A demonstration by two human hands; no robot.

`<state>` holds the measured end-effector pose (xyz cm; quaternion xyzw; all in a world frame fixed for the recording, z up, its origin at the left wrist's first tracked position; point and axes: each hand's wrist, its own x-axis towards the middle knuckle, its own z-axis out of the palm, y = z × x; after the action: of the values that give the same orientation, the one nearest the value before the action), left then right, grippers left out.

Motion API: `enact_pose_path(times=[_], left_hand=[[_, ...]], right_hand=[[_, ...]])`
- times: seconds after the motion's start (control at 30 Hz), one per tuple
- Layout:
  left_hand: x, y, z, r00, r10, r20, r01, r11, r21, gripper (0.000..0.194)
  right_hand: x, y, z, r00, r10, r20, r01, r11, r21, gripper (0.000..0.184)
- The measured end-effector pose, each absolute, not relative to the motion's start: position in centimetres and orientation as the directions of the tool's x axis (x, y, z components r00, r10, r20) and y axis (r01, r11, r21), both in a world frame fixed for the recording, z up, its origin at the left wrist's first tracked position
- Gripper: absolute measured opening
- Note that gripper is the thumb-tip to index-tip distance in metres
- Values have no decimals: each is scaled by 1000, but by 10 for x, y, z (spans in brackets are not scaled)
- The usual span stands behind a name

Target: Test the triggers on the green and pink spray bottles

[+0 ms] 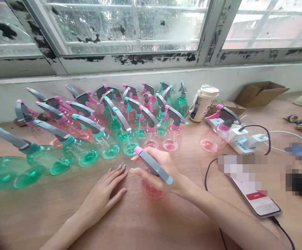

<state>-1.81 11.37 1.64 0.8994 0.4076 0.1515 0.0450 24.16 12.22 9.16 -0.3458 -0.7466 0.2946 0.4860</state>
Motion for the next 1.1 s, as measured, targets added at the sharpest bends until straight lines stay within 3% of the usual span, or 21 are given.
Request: enact_pose_path(times=[0.17, 0.33, 0.5, 0.6, 0.73, 0.9, 1.1], left_hand=[[-17, 113, 18, 620, 744, 250, 719, -666, 200, 45], [-18, 115, 17, 625, 731, 274, 714, -677, 180, 44], [-19, 116, 14, 621, 732, 281, 714, -676, 181, 44], [-20, 116, 13, 619, 734, 279, 719, -673, 177, 44], [-19, 116, 14, 620, 740, 262, 723, -668, 175, 44], [-18, 117, 16, 615, 742, 268, 725, -666, 179, 43], [-18, 117, 16, 612, 742, 272, 723, -665, 186, 43]], right_hand=[[244, 121, 84, -304, 797, 523, 260, 597, -759, 32], [252, 108, 70, -302, 806, 510, 352, 591, -726, 63], [266, 88, 62, -239, 875, 422, 487, 484, -727, 33], [278, 80, 65, -128, 917, 379, 571, 380, -728, 26], [310, 83, 68, 107, 944, 311, 719, 143, -680, 34], [365, 108, 62, 262, 926, 272, 755, -20, -656, 50], [395, 148, 56, 257, 899, 355, 759, 40, -650, 48]])
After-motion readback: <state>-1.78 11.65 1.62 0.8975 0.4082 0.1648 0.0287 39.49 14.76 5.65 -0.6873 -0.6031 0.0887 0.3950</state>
